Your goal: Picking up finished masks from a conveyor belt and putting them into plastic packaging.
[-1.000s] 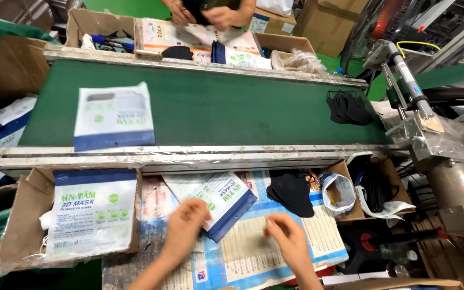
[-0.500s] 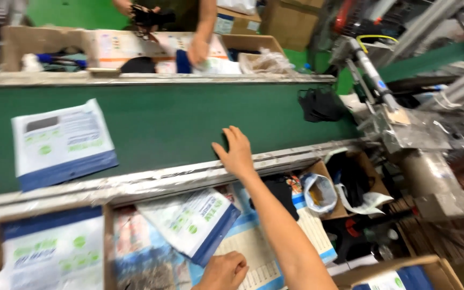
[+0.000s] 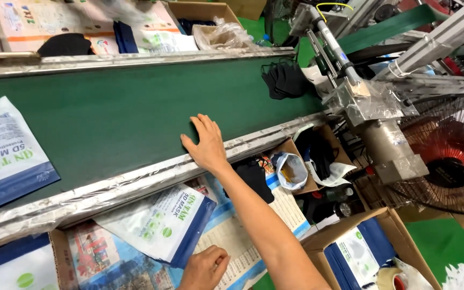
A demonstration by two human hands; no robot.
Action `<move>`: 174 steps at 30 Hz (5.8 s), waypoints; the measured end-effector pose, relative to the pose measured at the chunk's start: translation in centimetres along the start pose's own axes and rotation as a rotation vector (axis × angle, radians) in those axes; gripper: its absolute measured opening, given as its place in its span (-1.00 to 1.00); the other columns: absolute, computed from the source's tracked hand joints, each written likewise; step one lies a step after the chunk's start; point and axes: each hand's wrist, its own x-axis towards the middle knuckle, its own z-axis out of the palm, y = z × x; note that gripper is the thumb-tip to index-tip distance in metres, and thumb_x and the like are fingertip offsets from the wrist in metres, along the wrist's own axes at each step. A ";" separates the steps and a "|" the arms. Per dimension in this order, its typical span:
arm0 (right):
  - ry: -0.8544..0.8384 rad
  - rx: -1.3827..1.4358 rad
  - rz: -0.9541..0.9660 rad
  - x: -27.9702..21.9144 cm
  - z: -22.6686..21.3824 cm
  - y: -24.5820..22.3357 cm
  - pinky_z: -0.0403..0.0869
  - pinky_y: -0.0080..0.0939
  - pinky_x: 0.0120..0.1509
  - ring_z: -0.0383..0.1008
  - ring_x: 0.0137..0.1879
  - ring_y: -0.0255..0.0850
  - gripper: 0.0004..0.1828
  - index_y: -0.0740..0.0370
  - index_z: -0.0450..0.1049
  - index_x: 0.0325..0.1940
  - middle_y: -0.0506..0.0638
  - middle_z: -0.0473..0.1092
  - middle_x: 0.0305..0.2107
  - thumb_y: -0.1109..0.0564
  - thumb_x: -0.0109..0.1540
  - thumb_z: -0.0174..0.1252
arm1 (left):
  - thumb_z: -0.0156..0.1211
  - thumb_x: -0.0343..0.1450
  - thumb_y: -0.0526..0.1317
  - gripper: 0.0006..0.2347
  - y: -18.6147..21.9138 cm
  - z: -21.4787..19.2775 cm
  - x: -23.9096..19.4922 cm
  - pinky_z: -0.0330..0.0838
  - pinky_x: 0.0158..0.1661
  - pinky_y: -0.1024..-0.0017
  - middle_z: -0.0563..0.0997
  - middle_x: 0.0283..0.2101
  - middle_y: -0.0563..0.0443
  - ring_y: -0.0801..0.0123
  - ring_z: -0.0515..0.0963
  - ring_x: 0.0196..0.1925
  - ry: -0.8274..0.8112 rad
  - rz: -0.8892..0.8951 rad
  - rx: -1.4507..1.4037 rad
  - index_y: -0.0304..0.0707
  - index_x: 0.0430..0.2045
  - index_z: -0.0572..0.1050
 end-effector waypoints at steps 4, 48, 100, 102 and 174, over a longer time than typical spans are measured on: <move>0.003 0.001 0.006 0.0 0.1 0.2 0.06 0.11 0.59 0.09 0.53 0.17 -0.34 0.27 0.35 0.34 0.23 0.20 0.37 -0.13 0.25 0.19 | 0.30 0.36 -0.29 -0.92 0.9 -0.5 -0.3 0.55 -0.42 0.32 0.64 -0.45 -0.08 0.19 0.71 -0.44 0.015 0.047 0.016 -0.33 -0.47 0.57; -0.054 -0.331 0.177 12.7 -4.7 20.4 0.33 0.30 0.24 0.25 0.24 0.44 -0.03 0.23 0.23 0.36 0.50 0.20 0.19 -0.28 0.04 0.40 | 0.36 0.37 -0.23 -0.85 -9.4 5.1 -0.1 0.49 -0.17 0.14 0.53 -0.58 0.03 0.34 0.71 -0.47 0.071 0.264 0.061 -0.18 -0.61 0.54; -0.395 0.491 -0.108 -28.0 -9.8 -3.2 0.37 -0.01 0.19 0.42 0.08 0.12 -0.42 0.33 0.44 0.08 0.21 0.42 -0.04 0.18 0.01 0.42 | 0.42 0.27 -0.15 -0.68 5.9 -7.6 -6.4 0.50 -0.16 0.18 0.69 -0.21 -0.23 -0.05 0.63 -0.14 -0.092 -0.111 0.171 -0.31 -0.17 0.61; -0.334 0.421 -0.262 -28.3 -8.3 -2.7 0.24 0.12 0.26 0.29 0.17 0.31 -0.29 0.41 0.38 0.15 0.33 0.36 0.04 0.14 -0.04 0.40 | 0.38 0.26 -0.21 -0.70 5.3 -6.7 -6.1 0.46 -0.14 0.14 0.66 -0.19 -0.24 -0.10 0.60 -0.12 0.004 0.017 0.274 -0.30 -0.17 0.59; -0.083 1.740 1.069 -30.3 -6.9 -4.4 0.61 -0.16 0.01 0.62 -0.10 -0.20 -0.67 0.25 0.56 0.02 0.00 0.59 -0.18 0.30 0.16 0.20 | 0.31 0.33 -0.41 -0.90 10.6 -3.3 -2.9 0.44 -0.35 0.24 0.54 -0.36 -0.13 0.03 0.57 -0.37 0.673 0.422 0.499 -0.39 -0.36 0.53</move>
